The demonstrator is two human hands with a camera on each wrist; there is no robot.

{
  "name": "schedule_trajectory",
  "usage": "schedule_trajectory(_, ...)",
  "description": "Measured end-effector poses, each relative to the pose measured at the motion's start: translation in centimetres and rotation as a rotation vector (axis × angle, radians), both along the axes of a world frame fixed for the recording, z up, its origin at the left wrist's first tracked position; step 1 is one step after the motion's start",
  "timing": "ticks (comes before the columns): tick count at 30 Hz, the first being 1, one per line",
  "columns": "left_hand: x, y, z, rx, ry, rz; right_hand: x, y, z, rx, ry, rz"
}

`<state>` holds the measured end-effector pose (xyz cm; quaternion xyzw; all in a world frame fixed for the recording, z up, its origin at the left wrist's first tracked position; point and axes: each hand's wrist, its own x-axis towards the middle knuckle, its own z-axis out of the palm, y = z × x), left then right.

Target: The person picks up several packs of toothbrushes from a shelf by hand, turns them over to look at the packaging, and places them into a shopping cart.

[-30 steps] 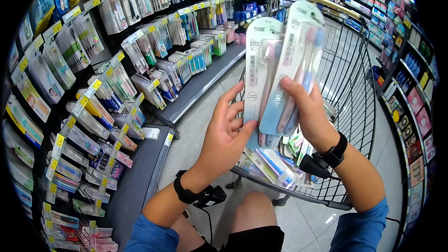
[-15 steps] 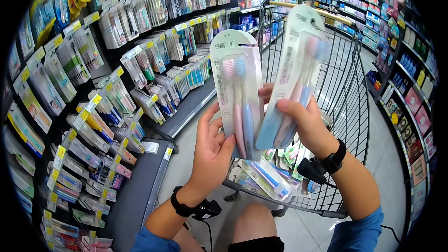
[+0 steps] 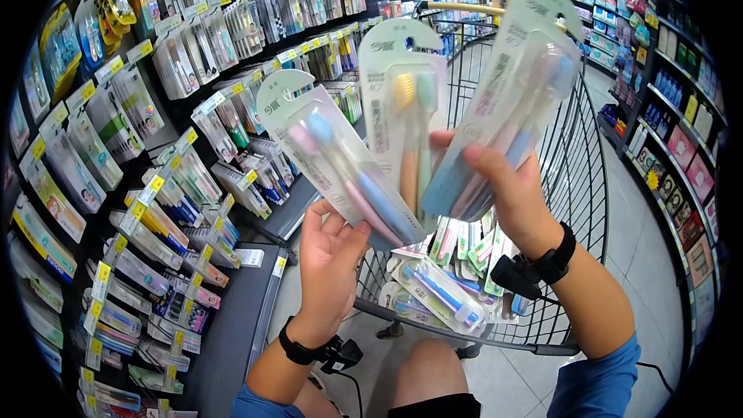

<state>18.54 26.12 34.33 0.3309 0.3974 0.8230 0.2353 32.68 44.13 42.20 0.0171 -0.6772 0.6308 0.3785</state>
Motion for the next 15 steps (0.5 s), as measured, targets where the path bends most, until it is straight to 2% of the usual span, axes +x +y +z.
schedule_trajectory(3,0.7,0.1,0.8,0.034,-0.045,0.066,0.2,0.2,0.5,-0.045,0.125,-0.092)
schedule_trajectory(7,0.0,-0.1,-0.1,0.034,-0.007,0.070,1.0,2.0,1.5,-0.060,0.081,-0.165)
schedule_trajectory(11,-0.1,-0.2,-0.1,-0.005,0.007,0.073,0.9,1.9,1.3,-0.120,0.025,-0.134)
schedule_trajectory(12,0.1,-0.1,0.1,0.002,0.002,0.072,0.4,1.2,1.2,-0.100,0.011,-0.217)
schedule_trajectory(15,0.4,0.0,0.3,0.016,0.002,0.044,0.4,0.5,0.6,-0.032,-0.052,-0.152)
